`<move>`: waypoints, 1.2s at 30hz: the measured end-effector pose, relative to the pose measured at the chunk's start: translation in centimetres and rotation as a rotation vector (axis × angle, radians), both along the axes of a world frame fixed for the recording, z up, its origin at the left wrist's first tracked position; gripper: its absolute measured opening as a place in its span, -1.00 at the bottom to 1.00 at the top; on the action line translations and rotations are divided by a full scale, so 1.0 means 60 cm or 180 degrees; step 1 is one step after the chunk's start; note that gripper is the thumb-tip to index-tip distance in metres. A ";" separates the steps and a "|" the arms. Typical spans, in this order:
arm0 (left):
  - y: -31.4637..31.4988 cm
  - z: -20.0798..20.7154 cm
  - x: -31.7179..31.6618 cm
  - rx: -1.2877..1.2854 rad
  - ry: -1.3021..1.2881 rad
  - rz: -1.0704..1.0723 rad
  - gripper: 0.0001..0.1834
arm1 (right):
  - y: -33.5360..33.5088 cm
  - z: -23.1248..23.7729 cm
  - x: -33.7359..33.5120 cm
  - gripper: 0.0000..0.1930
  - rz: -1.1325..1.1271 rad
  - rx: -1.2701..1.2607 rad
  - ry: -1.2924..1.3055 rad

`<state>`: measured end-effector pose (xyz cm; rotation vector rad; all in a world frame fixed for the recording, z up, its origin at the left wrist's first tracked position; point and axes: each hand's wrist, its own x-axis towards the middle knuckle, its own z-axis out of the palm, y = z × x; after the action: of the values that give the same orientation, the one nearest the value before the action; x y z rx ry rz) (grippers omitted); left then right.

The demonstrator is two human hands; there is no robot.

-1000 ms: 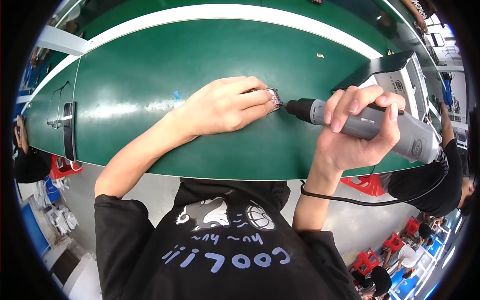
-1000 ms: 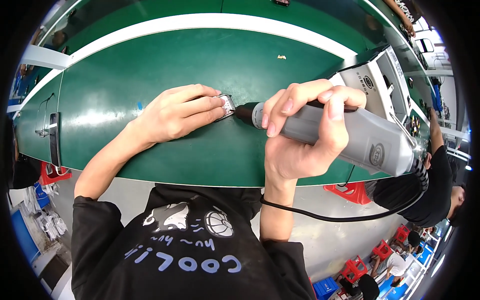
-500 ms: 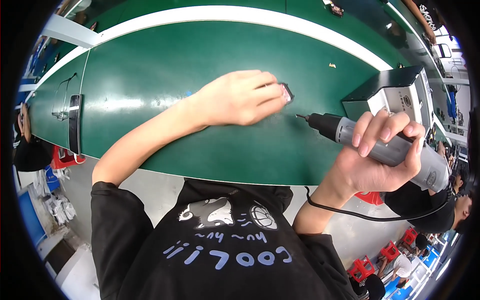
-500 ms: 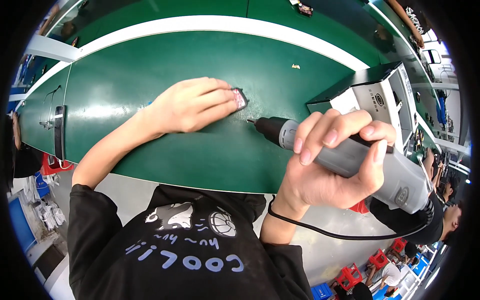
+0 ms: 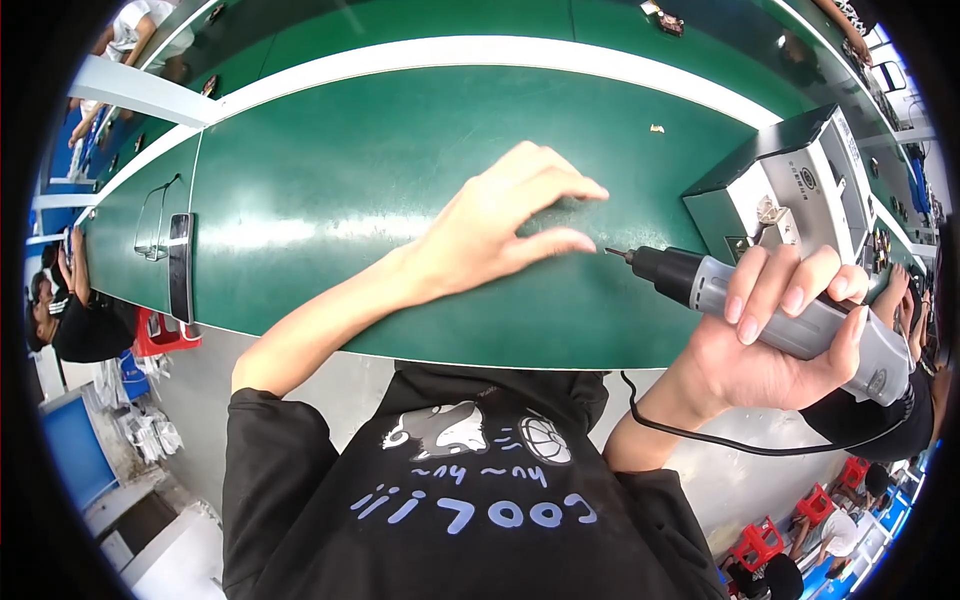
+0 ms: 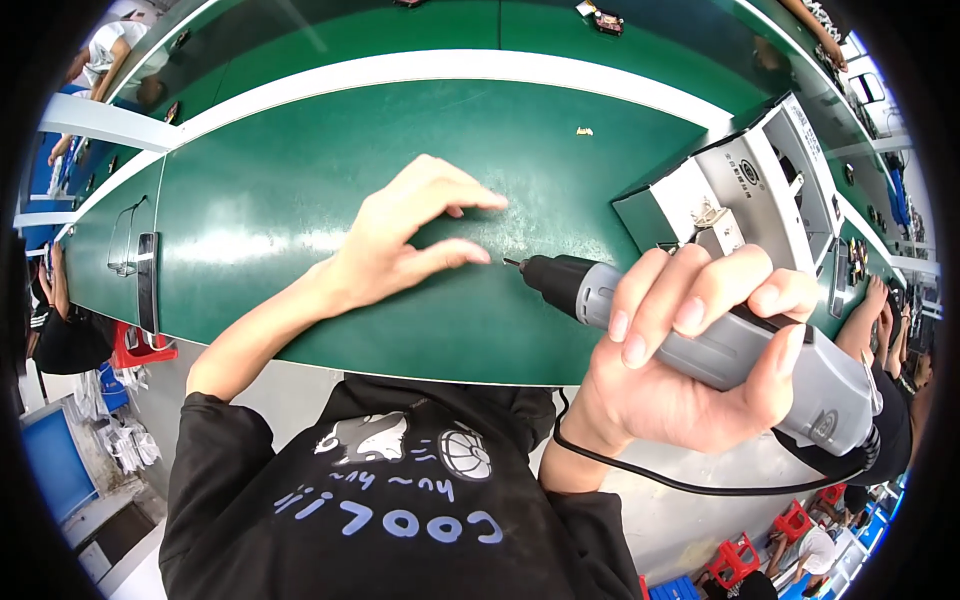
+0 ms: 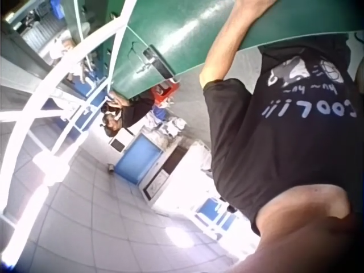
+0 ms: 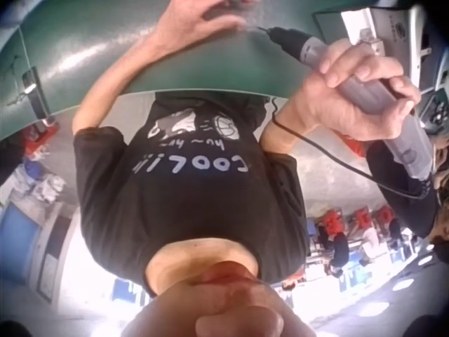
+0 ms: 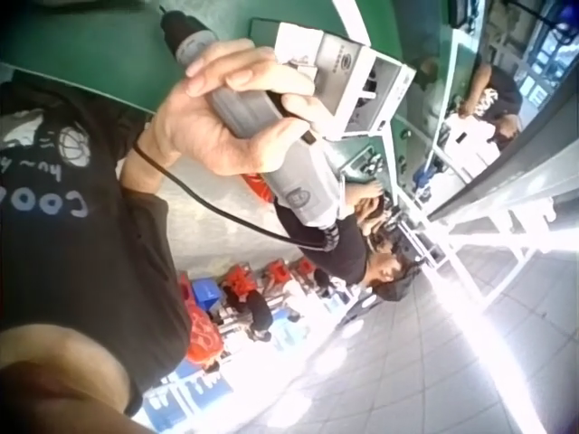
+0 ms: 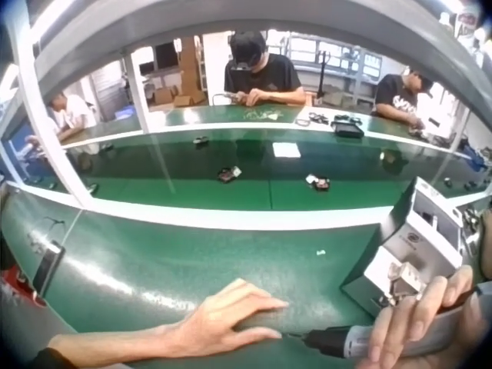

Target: Assembling small electronic components using an electric screwdriver on a factory workbench.

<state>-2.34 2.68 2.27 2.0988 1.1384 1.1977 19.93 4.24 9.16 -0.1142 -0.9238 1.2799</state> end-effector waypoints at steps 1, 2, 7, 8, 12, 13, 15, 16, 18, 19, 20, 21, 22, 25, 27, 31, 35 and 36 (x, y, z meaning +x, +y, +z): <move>-0.007 -0.002 0.005 0.0093 0.0098 -0.0147 -0.48 | 0.001 -0.002 -0.001 -0.72 0.0035 -0.0008 -0.0011; -0.012 -0.002 0.016 0.0090 0.0061 -0.0173 -0.54 | 0.000 -0.004 -0.003 -0.72 0.0065 -0.0016 -0.0022; -0.005 -0.011 0.016 0.0722 0.0288 -0.0127 -0.72 | -0.006 -0.009 -0.017 -0.72 0.0030 -0.0048 -0.0045; -0.004 -0.012 0.014 0.0718 0.0282 -0.0133 -0.72 | -0.007 -0.010 -0.019 -0.73 0.0035 -0.0047 -0.0040; -0.006 -0.013 0.004 0.0865 0.0397 -0.0100 -0.77 | -0.008 -0.013 -0.022 -0.72 0.0023 -0.0041 -0.0043; -0.006 -0.013 0.003 0.0916 0.0427 -0.0033 -0.78 | -0.008 -0.011 -0.021 -0.71 -0.0017 -0.0043 -0.0028; -0.005 -0.019 0.005 0.0888 0.0265 -0.0046 -0.79 | -0.007 -0.007 -0.017 -0.69 -0.0044 -0.0076 -0.0011; -0.004 -0.021 0.006 0.0863 0.0107 -0.0056 -0.79 | -0.007 -0.006 -0.018 -0.69 -0.0049 -0.0077 -0.0013; -0.005 -0.020 0.009 0.0845 -0.0057 -0.0038 -0.79 | -0.006 -0.006 -0.019 -0.67 -0.0063 -0.0088 0.0073; -0.007 -0.019 0.009 0.0827 -0.0221 -0.0014 -0.79 | -0.007 -0.005 -0.020 -0.67 -0.0069 -0.0087 0.0073; -0.009 -0.018 0.010 0.0828 -0.0225 -0.0020 -0.79 | -0.008 -0.005 -0.020 -0.66 -0.0093 -0.0142 0.0118; -0.011 -0.017 0.010 0.0730 -0.0278 0.0027 -0.81 | -0.009 -0.004 -0.020 -0.66 -0.0116 -0.0196 0.0164; -0.012 -0.015 0.010 0.0632 -0.0331 0.0076 -0.82 | -0.010 -0.004 -0.020 -0.66 -0.0121 -0.0194 0.0162; -0.011 -0.009 0.011 0.0607 -0.0426 0.0112 -0.82 | -0.011 -0.003 -0.020 -0.65 -0.0253 -0.0318 0.0258; -0.013 -0.009 0.011 0.0552 -0.0470 0.0101 -0.82 | -0.011 -0.003 -0.020 -0.65 -0.0271 -0.0333 0.0292; -0.014 -0.007 0.011 0.0443 -0.0543 0.0073 -0.83 | -0.010 -0.003 -0.023 -0.65 -0.0289 -0.0336 0.0333; -0.013 -0.008 0.011 0.0418 -0.0600 0.0047 -0.83 | -0.011 -0.001 -0.023 -0.65 -0.0320 -0.0321 0.0328; -0.013 -0.009 0.011 0.0426 -0.0630 0.0040 -0.83 | -0.011 -0.001 -0.023 -0.66 -0.0334 -0.0332 0.0334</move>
<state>-1.66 1.91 1.76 2.0163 1.0080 1.4877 18.54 3.57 9.12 -0.1733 -0.7520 1.2250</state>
